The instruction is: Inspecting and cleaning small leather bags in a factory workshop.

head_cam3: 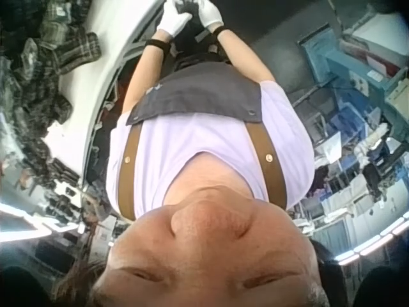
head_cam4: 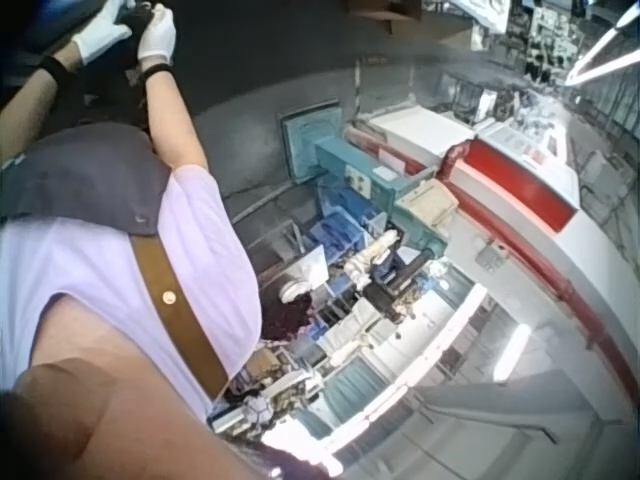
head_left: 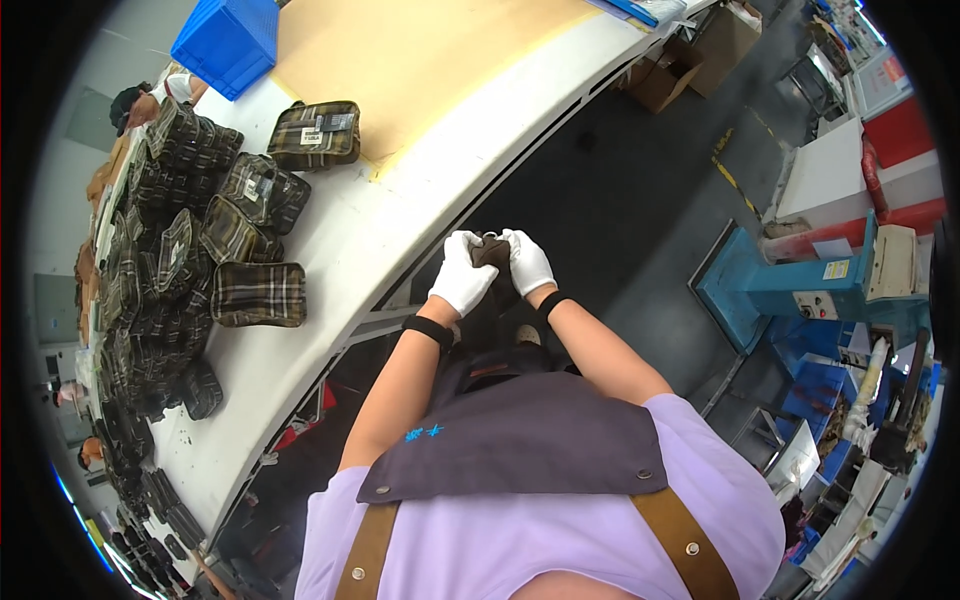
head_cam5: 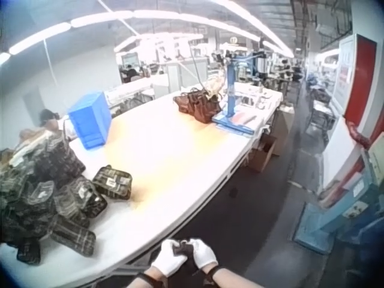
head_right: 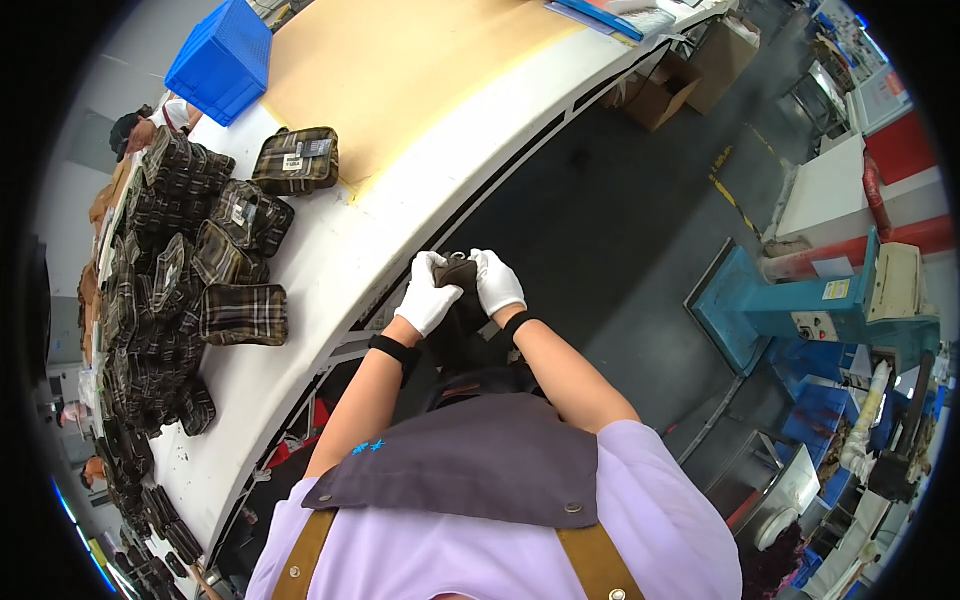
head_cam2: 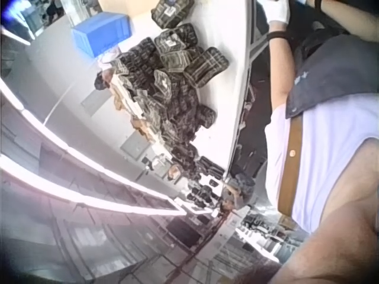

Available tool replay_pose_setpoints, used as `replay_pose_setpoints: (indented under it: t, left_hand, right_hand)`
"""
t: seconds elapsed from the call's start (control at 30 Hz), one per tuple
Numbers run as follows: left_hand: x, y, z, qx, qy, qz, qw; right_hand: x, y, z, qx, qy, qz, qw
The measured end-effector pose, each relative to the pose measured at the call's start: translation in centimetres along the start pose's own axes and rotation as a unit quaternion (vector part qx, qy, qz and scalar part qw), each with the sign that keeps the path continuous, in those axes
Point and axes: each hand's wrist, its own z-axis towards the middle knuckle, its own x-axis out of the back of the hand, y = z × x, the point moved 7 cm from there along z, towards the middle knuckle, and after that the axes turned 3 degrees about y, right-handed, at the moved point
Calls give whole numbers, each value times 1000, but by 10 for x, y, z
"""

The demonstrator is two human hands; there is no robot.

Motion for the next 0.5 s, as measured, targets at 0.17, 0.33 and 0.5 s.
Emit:
replay_pose_setpoints:
  t: [0.17, 0.33, 0.5]
  left_hand:
    - [16, 0, -14, -70, 75, -134, 986]
    - [8, -28, 10, -17, 169, -104, 980]
    - [1, -17, 11, -37, 224, -55, 972]
  right_hand:
    - [14, -26, 10, 83, 29, 73, 993]
    - [19, -25, 6, 21, 13, -60, 998]
    - [4, -2, 5, -27, 4, -112, 993]
